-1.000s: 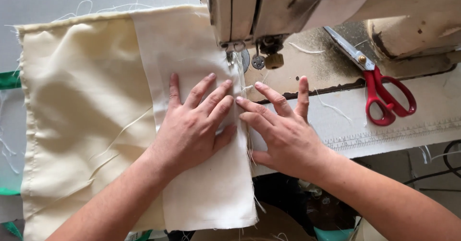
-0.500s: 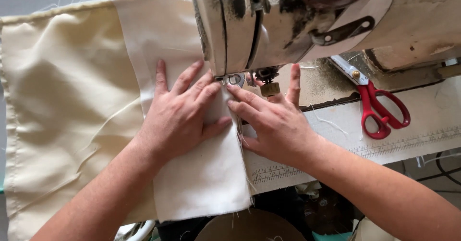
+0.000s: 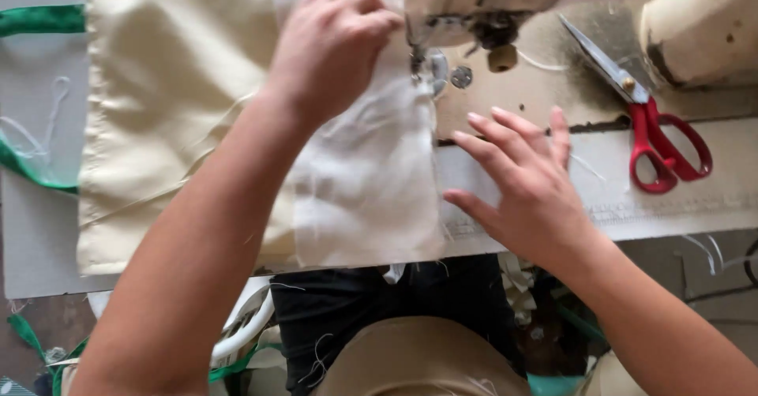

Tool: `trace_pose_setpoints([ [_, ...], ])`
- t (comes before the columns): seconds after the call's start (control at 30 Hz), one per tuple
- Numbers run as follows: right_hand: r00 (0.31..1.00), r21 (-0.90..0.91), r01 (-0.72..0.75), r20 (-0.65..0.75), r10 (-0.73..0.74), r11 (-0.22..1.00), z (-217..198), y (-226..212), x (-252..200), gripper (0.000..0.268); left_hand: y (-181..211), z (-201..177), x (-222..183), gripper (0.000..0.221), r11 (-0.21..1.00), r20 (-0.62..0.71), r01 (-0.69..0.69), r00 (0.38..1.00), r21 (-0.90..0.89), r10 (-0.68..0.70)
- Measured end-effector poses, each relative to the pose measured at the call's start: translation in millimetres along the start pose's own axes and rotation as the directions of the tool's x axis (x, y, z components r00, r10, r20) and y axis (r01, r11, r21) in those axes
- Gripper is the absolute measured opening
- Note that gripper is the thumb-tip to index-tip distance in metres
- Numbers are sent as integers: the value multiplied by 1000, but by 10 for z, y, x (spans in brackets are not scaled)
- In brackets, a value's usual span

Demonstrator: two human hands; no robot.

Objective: Sewing fabric pieces together to create a tote bag using an industrial sewing machine.

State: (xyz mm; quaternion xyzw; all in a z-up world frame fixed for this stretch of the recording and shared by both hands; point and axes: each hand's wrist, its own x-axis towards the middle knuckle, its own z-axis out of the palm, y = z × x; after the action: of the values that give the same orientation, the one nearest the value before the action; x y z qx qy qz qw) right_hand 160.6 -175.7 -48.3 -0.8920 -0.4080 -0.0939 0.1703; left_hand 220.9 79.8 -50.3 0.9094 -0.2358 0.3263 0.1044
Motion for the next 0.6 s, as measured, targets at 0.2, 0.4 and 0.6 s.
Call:
trace_pose_setpoints([
  [0.2,990,-40,-133,36,134,990,-279,100,-249,45,-108,369,120,6,995,57,55,997,89,-60],
  [0.4,954,-132,-300,-13,301,945,-456,497,-493,40,-186,485,52,16,973,-28,-61,997,223,69],
  [0.6,803,177,-591,39,594,787,-264,1357,-887,39,-345,220,96,14,897,304,281,936,-340,-178],
])
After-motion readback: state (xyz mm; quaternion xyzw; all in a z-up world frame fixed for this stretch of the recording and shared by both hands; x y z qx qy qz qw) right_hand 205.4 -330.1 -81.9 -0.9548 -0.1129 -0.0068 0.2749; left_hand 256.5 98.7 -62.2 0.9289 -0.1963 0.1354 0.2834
